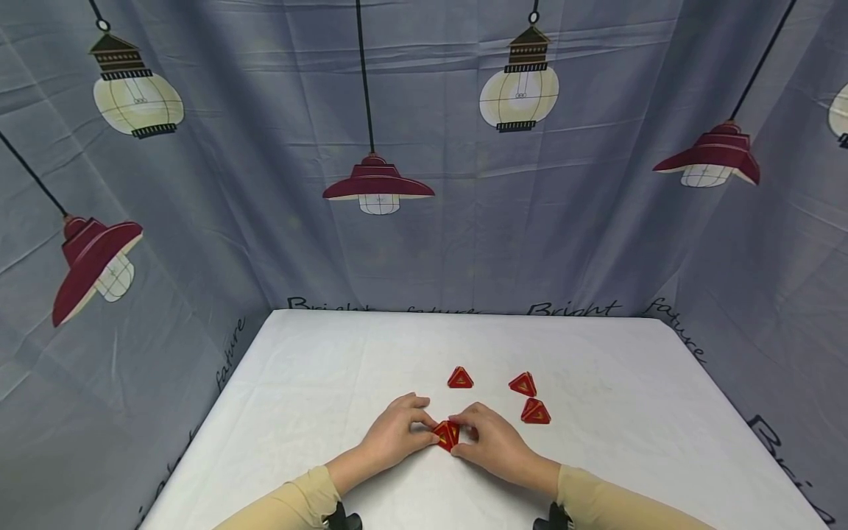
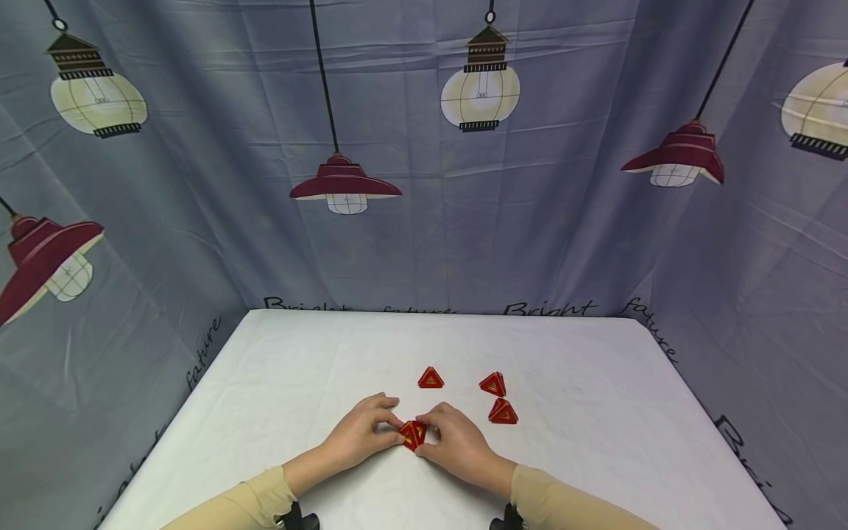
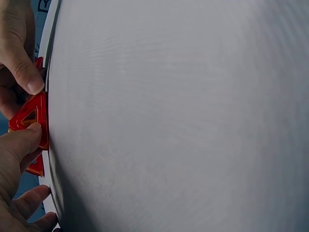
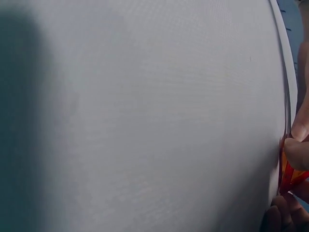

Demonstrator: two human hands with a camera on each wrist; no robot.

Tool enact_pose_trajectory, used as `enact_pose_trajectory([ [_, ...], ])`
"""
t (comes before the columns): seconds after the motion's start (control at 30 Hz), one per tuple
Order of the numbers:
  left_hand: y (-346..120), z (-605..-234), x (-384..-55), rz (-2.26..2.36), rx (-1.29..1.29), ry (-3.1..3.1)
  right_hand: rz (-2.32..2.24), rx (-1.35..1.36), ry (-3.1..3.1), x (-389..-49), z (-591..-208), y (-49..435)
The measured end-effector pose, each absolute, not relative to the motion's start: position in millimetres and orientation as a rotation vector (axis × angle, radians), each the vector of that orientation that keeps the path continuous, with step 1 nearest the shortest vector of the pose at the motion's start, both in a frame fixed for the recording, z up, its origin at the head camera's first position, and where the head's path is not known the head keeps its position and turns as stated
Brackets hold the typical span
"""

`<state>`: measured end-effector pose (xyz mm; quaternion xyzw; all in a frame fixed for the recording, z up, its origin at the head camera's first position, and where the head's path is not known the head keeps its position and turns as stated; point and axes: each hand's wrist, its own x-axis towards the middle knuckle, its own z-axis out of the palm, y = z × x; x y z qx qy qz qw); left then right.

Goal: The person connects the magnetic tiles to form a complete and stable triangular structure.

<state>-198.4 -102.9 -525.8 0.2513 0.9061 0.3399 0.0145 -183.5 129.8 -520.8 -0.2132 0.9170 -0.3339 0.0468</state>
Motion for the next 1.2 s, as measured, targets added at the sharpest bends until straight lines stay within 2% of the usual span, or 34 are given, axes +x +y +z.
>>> enact_pose_trajectory([
  [1.2, -106.7, -524.2, -200.0, 1.010, 0.785, 2.833, -0.908, -0.499, 2.958, -180.7, -523.5, 131.4],
])
